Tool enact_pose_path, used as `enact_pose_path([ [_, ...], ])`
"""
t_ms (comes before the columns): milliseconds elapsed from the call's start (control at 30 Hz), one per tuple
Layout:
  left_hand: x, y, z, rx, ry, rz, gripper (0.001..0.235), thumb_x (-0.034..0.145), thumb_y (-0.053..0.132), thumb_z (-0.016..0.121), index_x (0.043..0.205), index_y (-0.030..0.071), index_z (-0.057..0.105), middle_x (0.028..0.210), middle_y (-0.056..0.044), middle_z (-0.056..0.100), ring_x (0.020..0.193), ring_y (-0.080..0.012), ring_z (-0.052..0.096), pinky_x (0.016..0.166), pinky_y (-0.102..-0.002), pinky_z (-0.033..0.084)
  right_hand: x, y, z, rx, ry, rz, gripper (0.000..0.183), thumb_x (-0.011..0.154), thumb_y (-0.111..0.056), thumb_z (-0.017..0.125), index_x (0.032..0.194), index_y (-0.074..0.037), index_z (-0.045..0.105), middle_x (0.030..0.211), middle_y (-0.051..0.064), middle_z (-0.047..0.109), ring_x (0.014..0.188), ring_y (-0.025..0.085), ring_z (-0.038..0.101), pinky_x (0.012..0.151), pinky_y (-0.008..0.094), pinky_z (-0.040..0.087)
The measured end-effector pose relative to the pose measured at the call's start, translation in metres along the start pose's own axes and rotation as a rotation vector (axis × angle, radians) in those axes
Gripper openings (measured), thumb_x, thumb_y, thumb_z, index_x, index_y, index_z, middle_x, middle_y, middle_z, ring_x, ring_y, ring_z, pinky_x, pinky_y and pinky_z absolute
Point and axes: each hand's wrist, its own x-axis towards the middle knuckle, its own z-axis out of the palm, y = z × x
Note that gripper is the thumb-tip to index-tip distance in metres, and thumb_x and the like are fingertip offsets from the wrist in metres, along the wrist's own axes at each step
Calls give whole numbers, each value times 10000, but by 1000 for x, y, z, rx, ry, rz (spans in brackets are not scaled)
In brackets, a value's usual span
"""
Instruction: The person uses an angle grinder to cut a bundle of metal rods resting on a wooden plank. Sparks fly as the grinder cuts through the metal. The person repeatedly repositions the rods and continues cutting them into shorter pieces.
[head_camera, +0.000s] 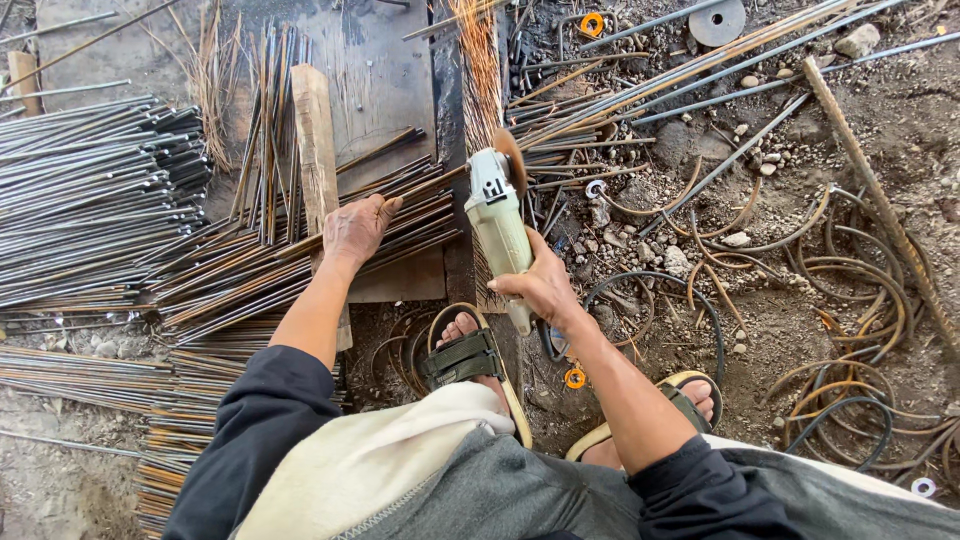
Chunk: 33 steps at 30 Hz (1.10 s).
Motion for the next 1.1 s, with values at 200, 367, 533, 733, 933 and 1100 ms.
enact_pose_path([
  [200,-2,-1,-13,-27,-42,35,639,923,694,252,874,115,519,871,-205,610,946,-412,588,834,-502,452,13,24,-3,208,111,-95,1083,470,-260,846,1378,4,320,1088,246,561,1009,377,534,849,511,450],
  [367,-7,-6,-28,-77,-82,36,605,917,672,322,912,107,541,892,-233,611,962,-422,582,839,-509,453,14,-4,-13,244,158,-117,983,510,-259,840,1341,-38,363,1072,188,557,1004,315,529,847,468,470],
  [533,2,-23,-15,-108,-105,34,516,891,656,403,831,183,598,796,-203,635,904,-417,604,815,-488,468,14,-23,-15,221,193,-119,909,500,-270,820,1285,-66,412,1020,145,549,940,268,535,799,429,491],
  [733,-20,-17,-28,-255,18,24,441,910,561,467,810,143,563,773,-214,617,872,-417,605,766,-500,483,17,-29,-9,210,195,-148,764,509,-217,806,1185,-81,477,946,131,569,828,248,580,678,413,519],
  [933,-23,-48,-42,-438,299,-196,436,931,580,450,997,177,600,851,-217,651,892,-427,621,811,-526,483,4,-51,2,135,182,-149,673,560,-205,756,1149,-75,458,903,186,608,689,298,654,634,419,561],
  [1100,2,-92,-60,-459,410,-423,273,953,337,456,991,93,571,783,-135,668,748,-365,611,647,-463,405,-4,-71,13,140,206,-74,759,506,-182,657,1208,-5,428,889,202,594,597,287,586,527,404,520],
])
